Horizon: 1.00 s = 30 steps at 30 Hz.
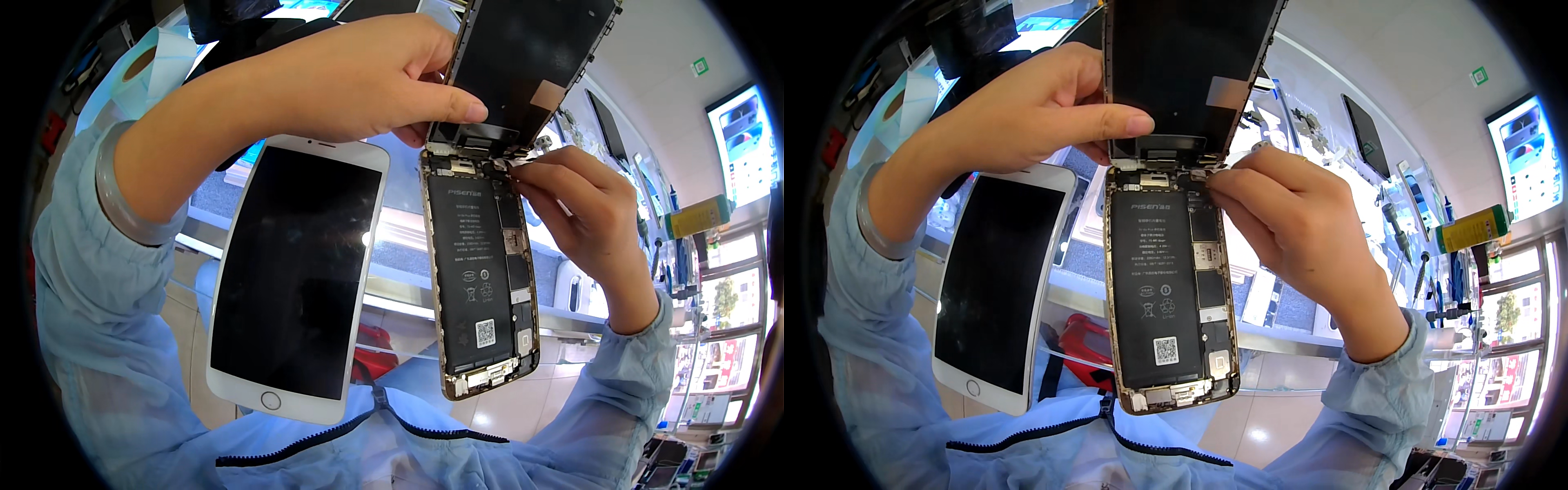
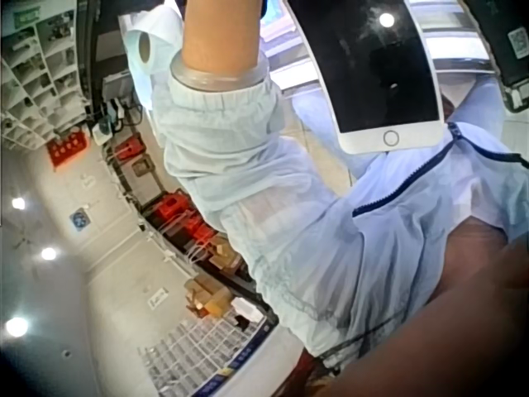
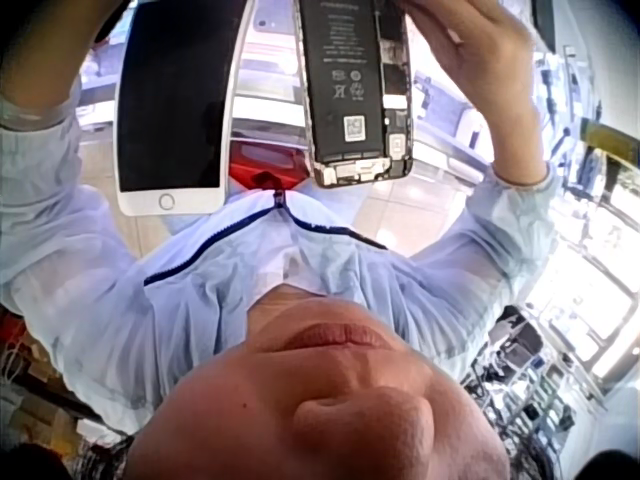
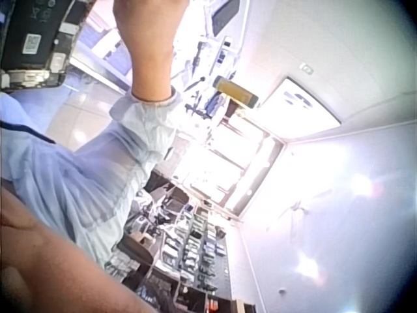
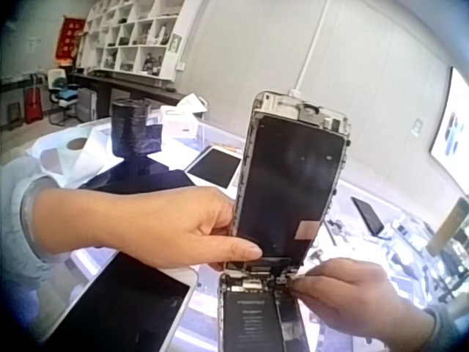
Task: The person disassembles a white smartphone, removes the battery, and replaces it with a new one. They then reassemble the device and test the screen and camera functionality to verify the repair.
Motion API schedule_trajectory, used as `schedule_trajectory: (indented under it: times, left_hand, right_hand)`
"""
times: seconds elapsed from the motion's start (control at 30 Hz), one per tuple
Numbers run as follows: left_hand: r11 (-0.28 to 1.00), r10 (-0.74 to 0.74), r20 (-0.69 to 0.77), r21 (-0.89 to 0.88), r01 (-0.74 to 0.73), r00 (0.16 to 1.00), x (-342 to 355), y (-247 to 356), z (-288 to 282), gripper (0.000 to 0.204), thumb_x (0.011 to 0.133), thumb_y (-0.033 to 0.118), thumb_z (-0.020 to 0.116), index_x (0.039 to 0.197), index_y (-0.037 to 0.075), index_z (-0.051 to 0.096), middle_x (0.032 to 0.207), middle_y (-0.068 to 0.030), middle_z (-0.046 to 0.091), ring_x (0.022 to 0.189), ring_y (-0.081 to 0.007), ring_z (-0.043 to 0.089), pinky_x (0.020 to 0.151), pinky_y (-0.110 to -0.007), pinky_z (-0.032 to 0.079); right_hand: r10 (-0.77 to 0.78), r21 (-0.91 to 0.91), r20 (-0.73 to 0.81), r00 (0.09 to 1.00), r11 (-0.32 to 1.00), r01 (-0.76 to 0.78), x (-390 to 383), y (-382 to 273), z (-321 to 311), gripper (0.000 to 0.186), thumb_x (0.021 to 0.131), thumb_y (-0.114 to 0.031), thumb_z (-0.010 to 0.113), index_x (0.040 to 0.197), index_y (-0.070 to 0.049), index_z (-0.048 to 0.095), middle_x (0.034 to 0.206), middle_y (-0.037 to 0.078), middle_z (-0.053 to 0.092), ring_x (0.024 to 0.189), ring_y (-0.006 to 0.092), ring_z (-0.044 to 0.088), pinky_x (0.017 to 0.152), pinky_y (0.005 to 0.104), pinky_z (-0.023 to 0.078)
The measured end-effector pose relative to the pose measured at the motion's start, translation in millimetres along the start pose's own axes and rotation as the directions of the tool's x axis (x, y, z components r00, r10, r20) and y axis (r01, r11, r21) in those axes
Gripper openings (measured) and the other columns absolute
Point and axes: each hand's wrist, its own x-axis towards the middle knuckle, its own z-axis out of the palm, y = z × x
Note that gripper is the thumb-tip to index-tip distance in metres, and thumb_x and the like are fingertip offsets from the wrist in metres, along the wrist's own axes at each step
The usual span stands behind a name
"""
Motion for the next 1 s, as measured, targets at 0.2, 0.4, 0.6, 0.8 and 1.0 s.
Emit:
schedule_trajectory:
  times: [0.2, 0.4, 0.6, 0.8, 1.0]
  left_hand:
    - [0.999, -0.045, 0.011, -0.001, 0.045, 0.999, 0.6, -2.5, -0.7, 0.029, 0.088, 0.029, 0.059, 0.095, 0.001, 0.057, 0.084, -0.0079, 0.064, 0.076, -0.0137, 0.064, 0.069, -0.027, 0.054]
    - [0.999, -0.04, -0.001, 0.028, 0.04, 0.999, -1.5, 2.3, 1.8, 0.029, 0.088, 0.026, 0.06, 0.099, -0.001, 0.057, 0.084, -0.0076, 0.064, 0.078, -0.0132, 0.064, 0.07, -0.026, 0.054]
    - [0.986, -0.098, -0.033, 0.133, 0.102, 0.995, 0.1, 9.9, 5.1, 0.027, 0.087, 0.025, 0.061, 0.093, -0.001, 0.06, 0.079, -0.0064, 0.064, 0.074, -0.012, 0.063, 0.068, -0.025, 0.053]
    - [0.982, -0.058, -0.058, 0.175, 0.067, 0.997, -1.1, 10.2, 6.8, 0.026, 0.086, 0.024, 0.062, 0.088, -0.001, 0.062, 0.074, -0.0054, 0.062, 0.067, -0.0103, 0.059, 0.062, -0.023, 0.049]
    - [0.994, 0.08, -0.13, 0.082, -0.069, 0.988, -1.7, 7.1, 12.5, 0.031, 0.083, 0.026, 0.063, 0.074, -0.003, 0.058, 0.057, -0.0068, 0.054, 0.052, -0.0131, 0.048, 0.05, -0.027, 0.039]
  right_hand:
    - [-0.018, 0.069, 0.027, 0.999, 0.997, 0.016, -2.9, 2.1, -1.5, 0.017, 0.071, 0.001, 0.068, 0.087, -0.002, 0.066, 0.074, 0.009, 0.059, 0.061, 0.019, 0.059, 0.05, 0.0277, 0.045]
    - [-0.043, 0.092, 0.048, 0.998, 0.995, 0.039, -4.2, 3.9, -2.6, 0.021, 0.07, 0.002, 0.068, 0.09, -0.002, 0.067, 0.075, 0.009, 0.059, 0.062, 0.0196, 0.059, 0.052, 0.0282, 0.046]
    - [-0.073, 0.035, 0.061, 0.995, 0.997, 0.071, -7.6, 4.1, -3.1, 0.023, 0.069, 0.003, 0.067, 0.092, 0.0, 0.066, 0.078, 0.01, 0.059, 0.065, 0.0213, 0.059, 0.054, 0.0289, 0.047]
    - [-0.103, 0.021, 0.013, 0.995, 0.995, 0.103, -8.2, 3.6, -2.3, 0.022, 0.069, 0.001, 0.068, 0.091, 0.0, 0.065, 0.078, 0.01, 0.058, 0.064, 0.0218, 0.059, 0.053, 0.029, 0.046]
    - [-0.067, 0.073, 0.017, 0.998, 0.995, 0.066, -9.3, 3.2, -2.5, 0.019, 0.07, -0.001, 0.068, 0.089, -0.002, 0.066, 0.076, 0.008, 0.057, 0.062, 0.0205, 0.058, 0.052, 0.0299, 0.045]
